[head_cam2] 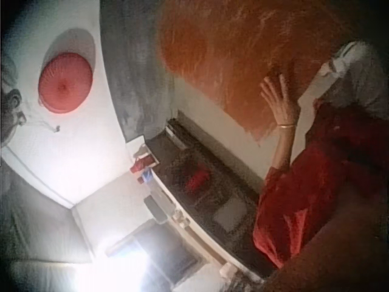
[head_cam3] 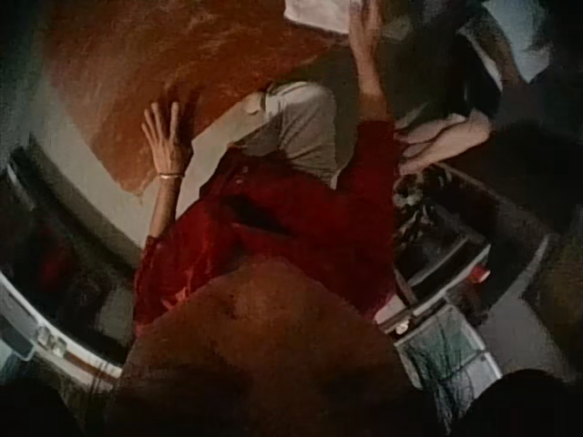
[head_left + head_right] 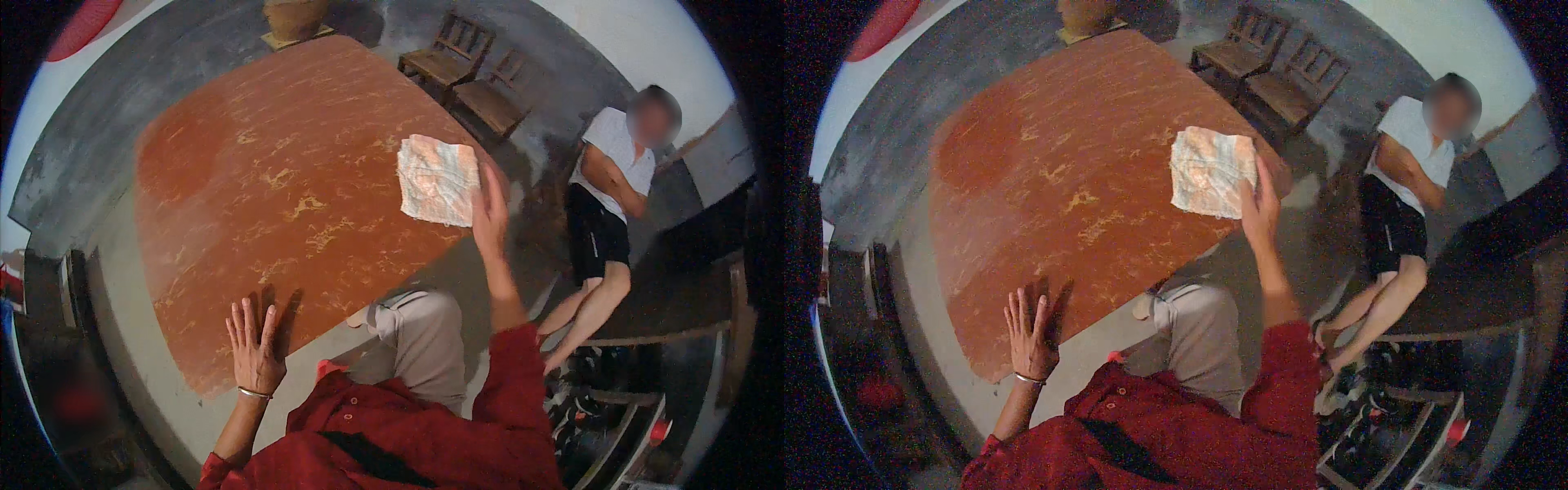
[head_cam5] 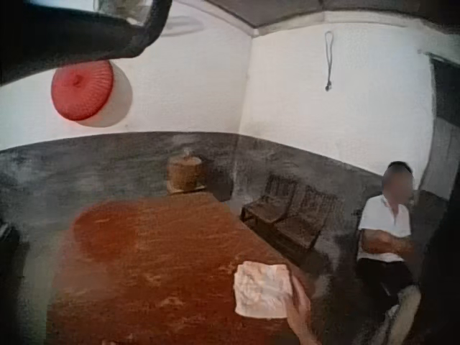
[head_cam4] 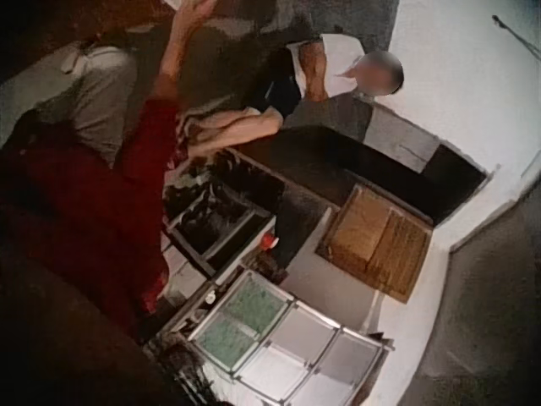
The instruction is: The person wipes the surface of a large, reddish-brown table using a white cloth. The camera is mounted on the person's head and moves erratically, often obscuring the view of the table and hands.
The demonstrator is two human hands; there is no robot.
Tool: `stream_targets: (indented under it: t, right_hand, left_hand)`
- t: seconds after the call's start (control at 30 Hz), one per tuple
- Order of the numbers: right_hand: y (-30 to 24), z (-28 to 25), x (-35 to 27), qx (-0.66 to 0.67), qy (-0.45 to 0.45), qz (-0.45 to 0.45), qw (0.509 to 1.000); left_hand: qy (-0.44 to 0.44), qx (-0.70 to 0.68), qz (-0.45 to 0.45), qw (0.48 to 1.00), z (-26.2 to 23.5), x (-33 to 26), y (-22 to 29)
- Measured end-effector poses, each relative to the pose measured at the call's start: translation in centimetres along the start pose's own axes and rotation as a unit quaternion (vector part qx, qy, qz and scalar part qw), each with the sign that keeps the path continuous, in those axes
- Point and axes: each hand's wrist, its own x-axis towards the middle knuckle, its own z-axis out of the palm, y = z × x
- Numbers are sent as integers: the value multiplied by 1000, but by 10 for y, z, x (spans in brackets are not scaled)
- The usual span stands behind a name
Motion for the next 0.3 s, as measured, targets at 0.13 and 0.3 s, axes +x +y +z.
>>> stream_targets:
  t: [0.13,0.3]
  right_hand:
    - [48,-76,-138,10,229,33,973]
    - [107,-132,-351,-190,258,316,893]
  left_hand:
    - [-5,-7,9,1000,-2,4,8]
    - [-8,-2,10,1000,-10,2,8]
